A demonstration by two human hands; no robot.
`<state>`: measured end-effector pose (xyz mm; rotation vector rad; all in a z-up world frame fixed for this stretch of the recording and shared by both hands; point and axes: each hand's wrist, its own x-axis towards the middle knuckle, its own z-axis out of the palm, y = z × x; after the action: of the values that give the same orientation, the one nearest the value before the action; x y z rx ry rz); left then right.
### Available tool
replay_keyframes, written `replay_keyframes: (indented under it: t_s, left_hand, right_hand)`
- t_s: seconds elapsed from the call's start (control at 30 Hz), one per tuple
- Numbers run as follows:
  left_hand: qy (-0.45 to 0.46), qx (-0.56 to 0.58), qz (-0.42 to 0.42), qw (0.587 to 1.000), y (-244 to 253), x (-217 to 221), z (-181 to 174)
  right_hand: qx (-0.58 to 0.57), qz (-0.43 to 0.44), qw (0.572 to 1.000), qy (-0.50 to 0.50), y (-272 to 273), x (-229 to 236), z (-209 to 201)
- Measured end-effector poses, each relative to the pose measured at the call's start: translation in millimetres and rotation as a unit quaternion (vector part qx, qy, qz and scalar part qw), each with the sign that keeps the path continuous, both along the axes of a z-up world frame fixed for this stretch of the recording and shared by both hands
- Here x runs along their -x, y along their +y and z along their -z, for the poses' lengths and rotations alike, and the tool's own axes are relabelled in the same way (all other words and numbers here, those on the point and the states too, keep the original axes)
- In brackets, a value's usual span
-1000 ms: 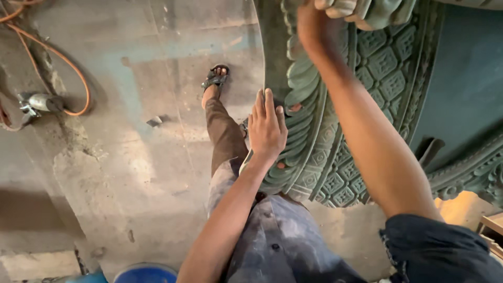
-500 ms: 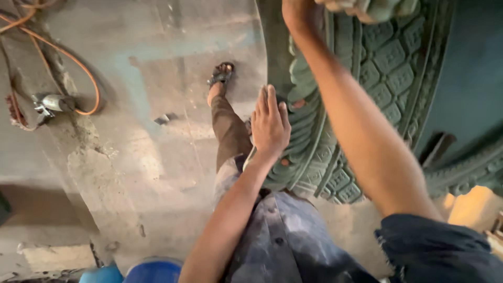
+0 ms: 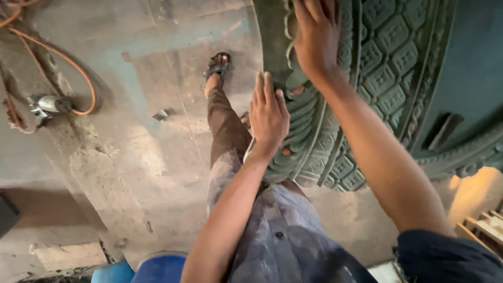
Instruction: The person smooths the surface of large green decorative moldings using a sanding block. They rub the block along the edges and recessed patterns of the moldings, moving between different sections to refine the finish.
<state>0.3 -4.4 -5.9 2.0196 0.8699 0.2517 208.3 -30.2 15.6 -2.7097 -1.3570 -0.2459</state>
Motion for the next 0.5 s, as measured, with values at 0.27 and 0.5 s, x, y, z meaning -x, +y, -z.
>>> replay_keyframes:
  t_s: [0.27, 0.5]
  left_hand:
    - [-0.040, -0.014, -0.004, 0.999, 2, 2, 3]
    - [-0.088, 0.007, -0.013, 0.996, 1, 6, 8]
  right_hand:
    - [0.038, -0.002, 0.997, 0.068, -80, 155, -36]
    - [-0.006, 0.060, 0.996, 0.059, -73, 157, -31]
